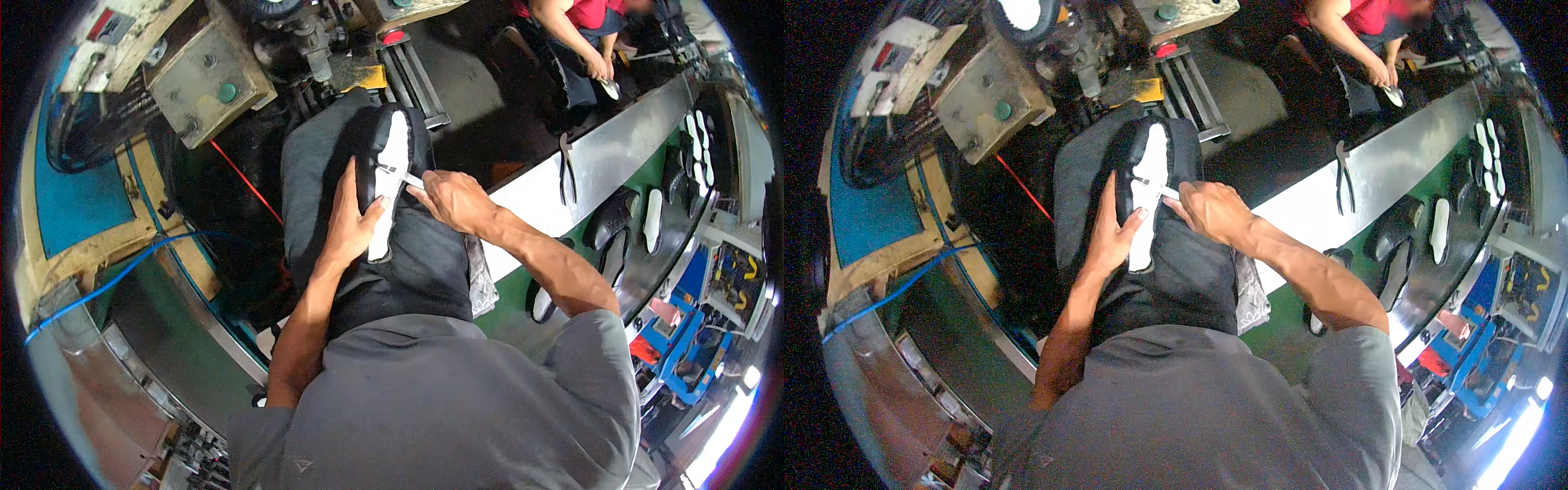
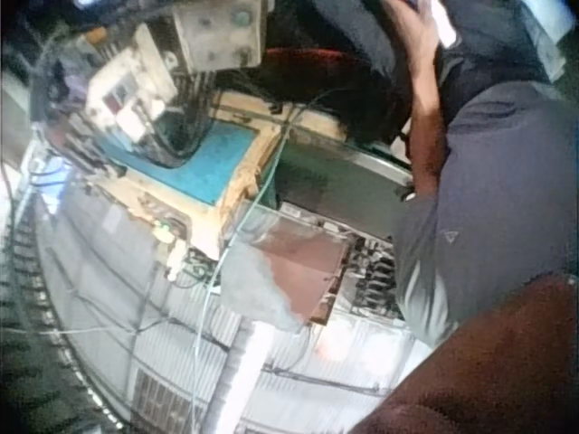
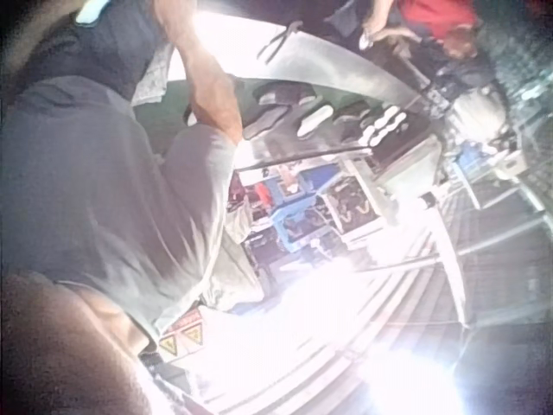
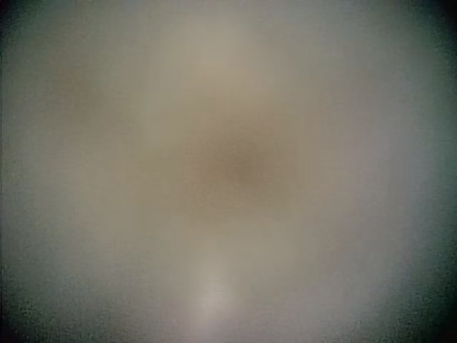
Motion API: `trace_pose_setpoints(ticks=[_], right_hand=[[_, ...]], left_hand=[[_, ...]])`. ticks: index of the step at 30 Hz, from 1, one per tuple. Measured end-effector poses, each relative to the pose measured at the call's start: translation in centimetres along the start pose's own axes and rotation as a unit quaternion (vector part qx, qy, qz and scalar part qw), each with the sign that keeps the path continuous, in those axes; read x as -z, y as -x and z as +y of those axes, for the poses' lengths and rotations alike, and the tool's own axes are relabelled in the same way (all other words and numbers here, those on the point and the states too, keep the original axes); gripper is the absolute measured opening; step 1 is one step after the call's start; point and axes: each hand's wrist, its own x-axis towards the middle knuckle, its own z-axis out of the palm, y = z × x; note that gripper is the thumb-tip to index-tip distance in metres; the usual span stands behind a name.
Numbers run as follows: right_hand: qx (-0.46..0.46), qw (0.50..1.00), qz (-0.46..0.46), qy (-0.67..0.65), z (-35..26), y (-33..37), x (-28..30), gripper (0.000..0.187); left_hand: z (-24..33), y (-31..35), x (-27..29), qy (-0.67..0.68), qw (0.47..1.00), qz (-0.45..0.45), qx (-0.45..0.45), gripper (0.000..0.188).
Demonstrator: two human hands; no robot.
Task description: Manually assemble shoe components using industrial machinery and tools on a production line.
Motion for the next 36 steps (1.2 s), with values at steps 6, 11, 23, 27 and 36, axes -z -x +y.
trace_pose_setpoints(ticks=[6,11,23,27,36], right_hand=[[-0.043,0.992,-0.061,-0.1,-1.2,0.6,1.2,0.048],[-0.059,0.968,-0.038,-0.24,0.0,1.2,0.8,0.049],[-0.035,0.995,-0.001,-0.091,0.0,0.1,0.1,0.046],[-0.067,0.98,0.056,-0.18,1.4,1.5,-0.3,0.042],[-0.052,0.994,0.014,-0.098,-1.5,-1.9,0.2,0.043]], left_hand=[[3.6,-3.3,1.8,0.22,0.961,-0.074,0.148,0.065],[1.7,-2.7,-0.3,-0.058,0.998,0.004,0.025,0.063],[5.1,-5.0,1.7,0.228,0.953,-0.071,0.187,0.07],[3.5,-4.9,0.3,0.005,0.985,-0.011,0.171,0.072],[1.7,-3.1,2.0,0.111,0.976,-0.121,0.141,0.088]])
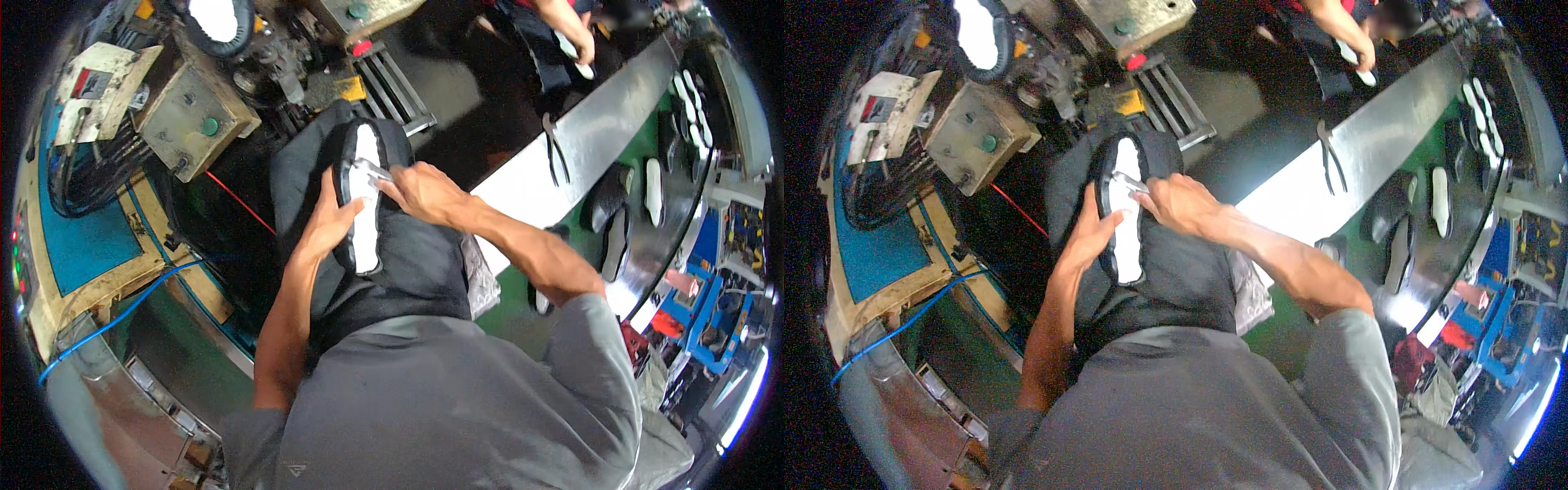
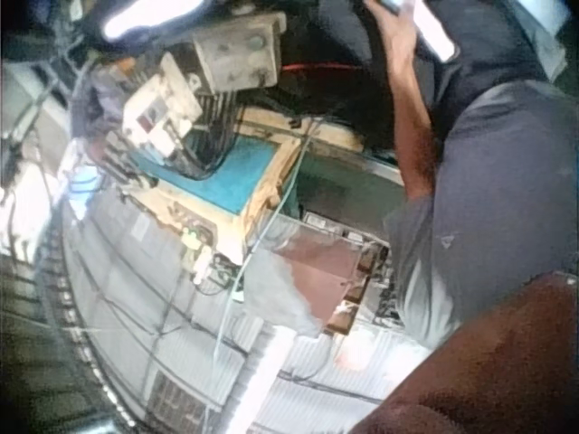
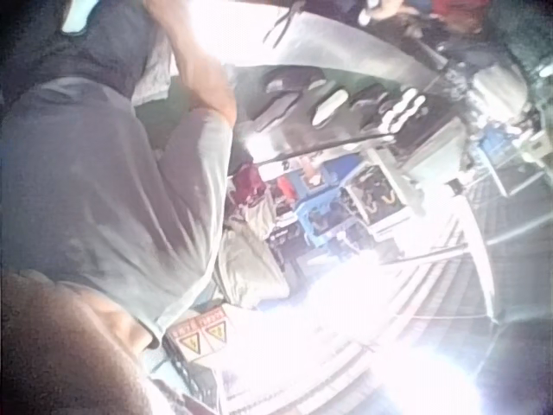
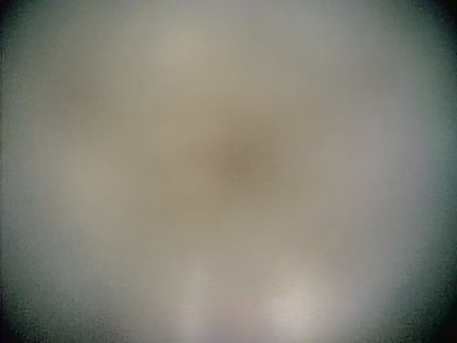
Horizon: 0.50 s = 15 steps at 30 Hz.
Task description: Manually assemble shoe components using industrial machinery and tools on a production line.
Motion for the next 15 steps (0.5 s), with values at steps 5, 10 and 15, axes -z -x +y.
trace_pose_setpoints(ticks=[5,10,15], right_hand=[[0.098,0.973,0.194,-0.079,-3.7,0.4,2.0,0.017],[-0.058,0.983,-0.011,0.171,1.6,1.2,-2.7,0.021],[-0.156,0.967,0.186,0.072,9.2,9.3,-5.3,0.028]], left_hand=[[-1.5,1.6,-0.2,0.076,0.997,-0.022,-0.003,0.102],[-2.0,1.3,1.0,0.101,0.993,0.012,0.063,0.098],[0.9,2.3,2.1,0.144,0.989,-0.028,0.021,0.091]])
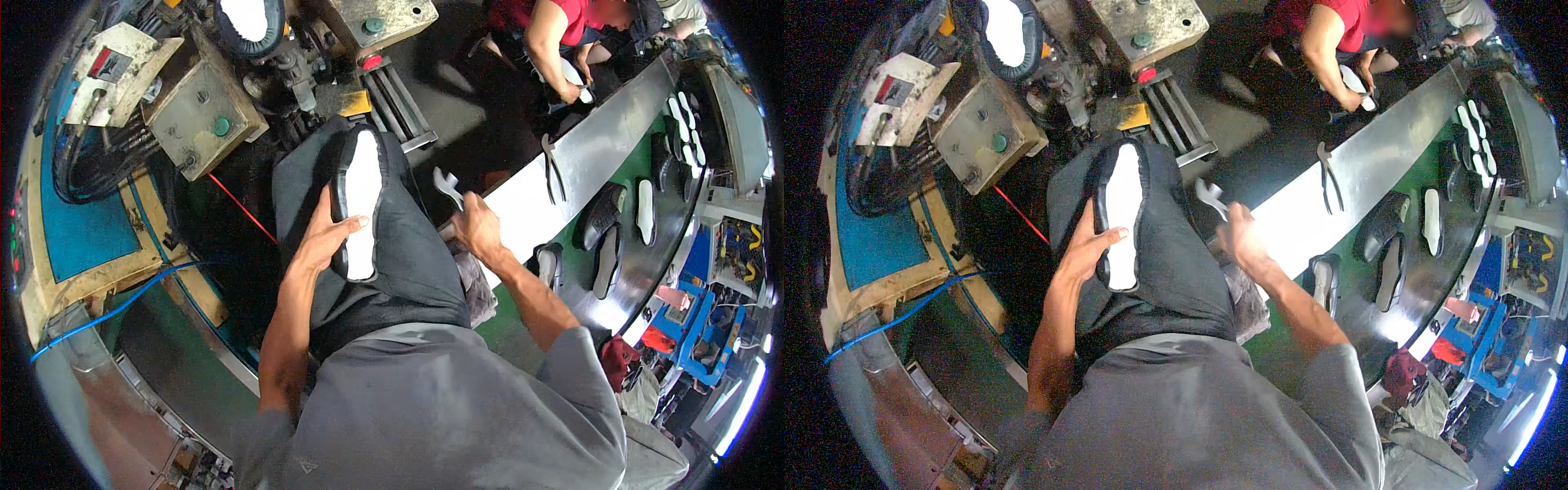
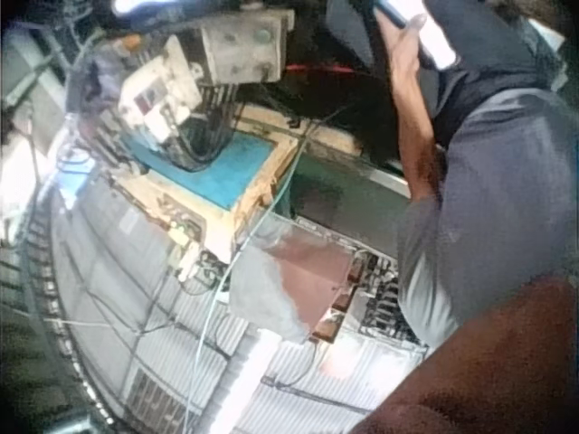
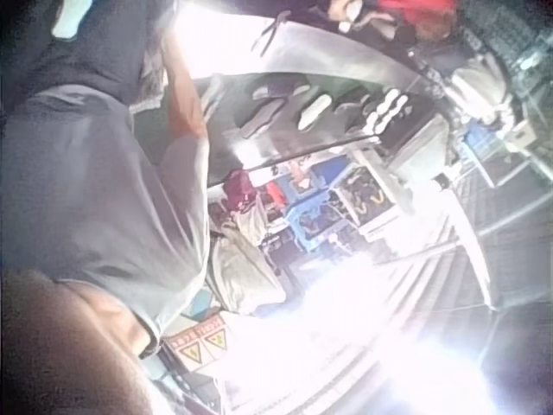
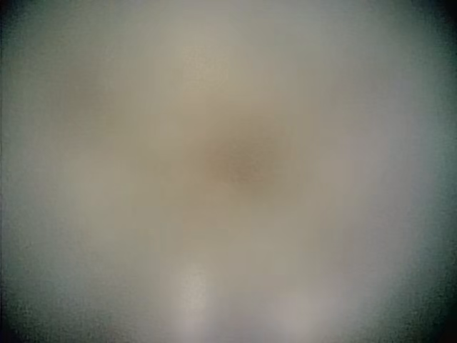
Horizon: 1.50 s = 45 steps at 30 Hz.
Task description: Manually assemble shoe components using industrial machinery and tools on a production line.
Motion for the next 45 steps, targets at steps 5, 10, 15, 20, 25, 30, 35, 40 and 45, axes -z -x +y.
trace_pose_setpoints(ticks=[5,10,15,20,25,30,35,40,45], right_hand=[[-0.126,0.987,-0.045,0.09,8.0,7.8,-0.3,0.051],[0.163,0.984,0.057,0.045,-4.0,2.0,12.4,0.101],[0.464,0.839,-0.236,0.161,-12.9,-1.0,16.5,0.11],[0.356,0.852,-0.378,0.072,-11.0,0.5,13.8,0.096],[0.121,0.947,-0.234,-0.182,-10.3,3.2,12.4,0.084],[0.083,0.987,-0.018,-0.133,-13.5,-1.3,13.9,0.082],[0.165,0.979,0.123,0.001,-21.1,-11.5,18.2,0.078],[0.243,0.948,0.181,0.096,-29.1,-22.5,19.6,0.076],[0.228,0.948,0.168,0.144,-34.5,-30.0,15.7,0.077]], left_hand=[[2.3,-0.3,0.7,0.027,0.991,-0.129,0.025,0.097],[4.0,-0.9,0.7,0.019,0.954,-0.285,0.09,0.104],[4.2,-2.2,-0.9,-0.035,0.841,-0.507,0.185,0.106],[0.8,-3.7,1.3,-0.016,0.921,-0.385,0.054,0.06],[10.7,-9.8,11.6,0.148,0.96,0.163,-0.171,0.065],[25.7,-16.9,14.4,0.257,0.946,0.046,-0.191,0.077],[27.7,-18.1,14.1,0.248,0.939,0.056,-0.233,0.058],[23.1,-8.1,14.6,0.227,0.931,-0.017,-0.284,0.078],[15.0,4.5,10.9,0.258,0.922,0.028,-0.287,0.112]])
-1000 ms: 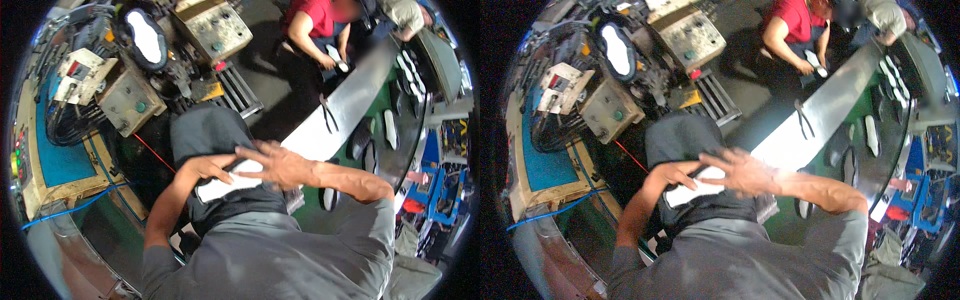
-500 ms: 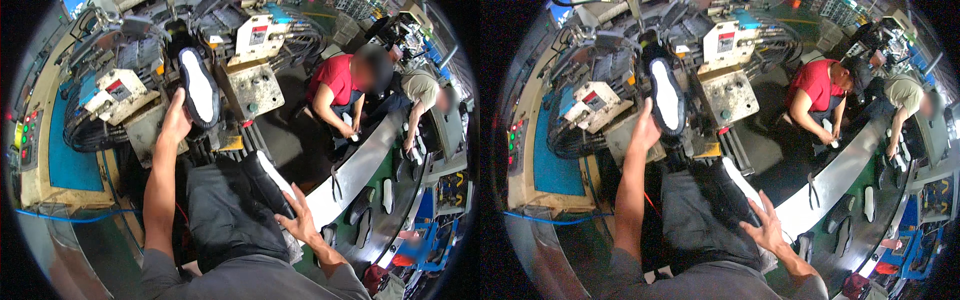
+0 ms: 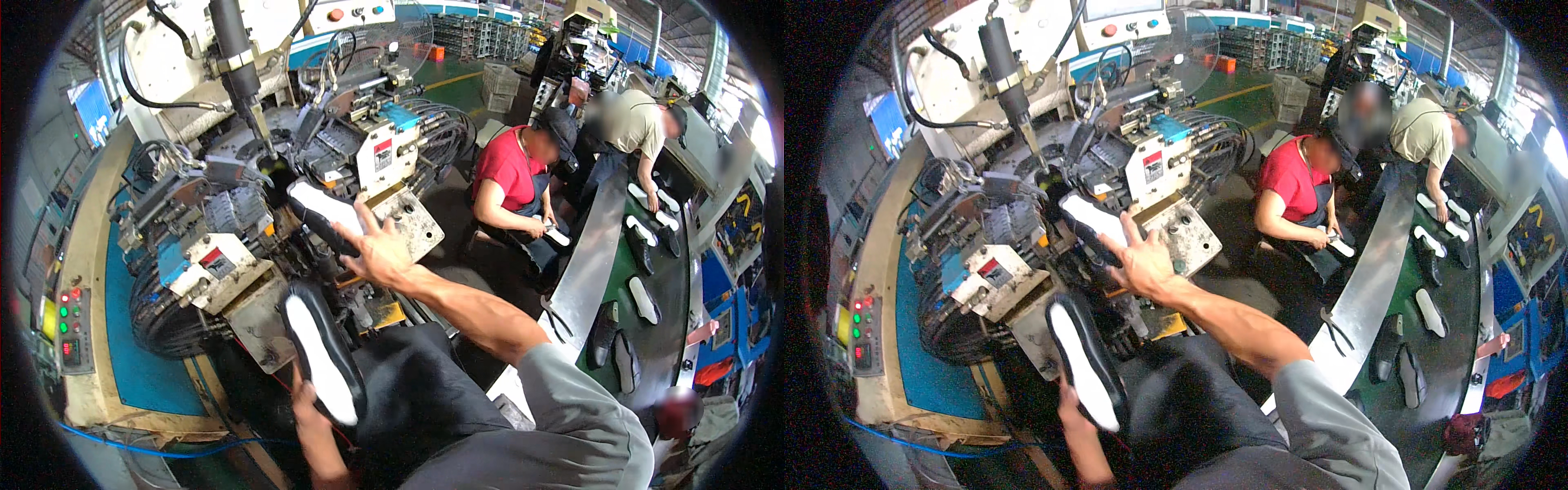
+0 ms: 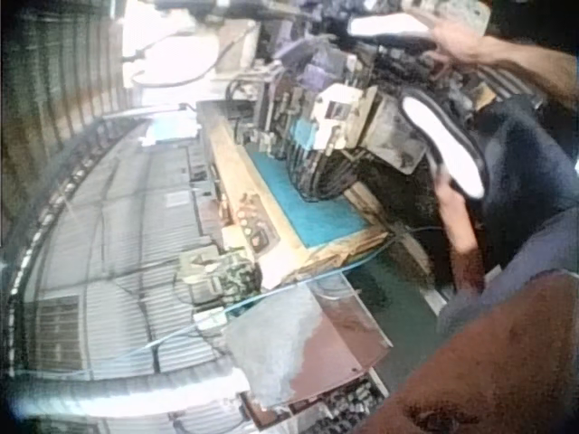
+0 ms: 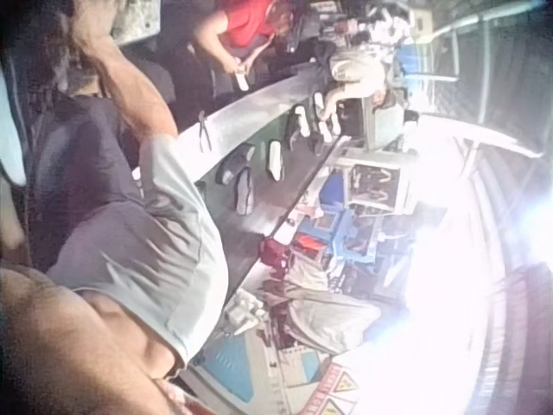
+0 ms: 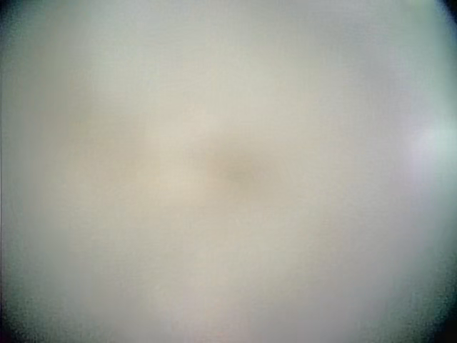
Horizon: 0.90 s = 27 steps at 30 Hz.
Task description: Manually assemble shoe components using industrial machinery and tools on a production line.
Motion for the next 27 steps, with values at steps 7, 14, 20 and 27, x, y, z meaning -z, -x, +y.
trace_pose_setpoints(ticks=[7,14,20,27], right_hand=[[-0.022,1.0,-0.02,-0.003,-4.6,0.6,-5.0,0.083],[0.141,0.986,0.074,-0.043,-5.5,3.8,-6.6,0.091],[0.109,0.983,0.086,-0.118,-5.2,4.5,-7.9,0.078],[0.117,0.981,0.096,-0.117,-5.7,1.0,-8.6,0.079]], left_hand=[[-8.7,13.9,8.1,-0.004,0.99,0.102,0.093,0.093],[-10.4,16.1,7.8,-0.032,0.984,0.113,0.136,0.091],[-8.9,14.1,3.6,-0.065,0.98,0.1,0.16,0.093],[-7.7,13.1,2.9,-0.091,0.969,0.13,0.19,0.106]])
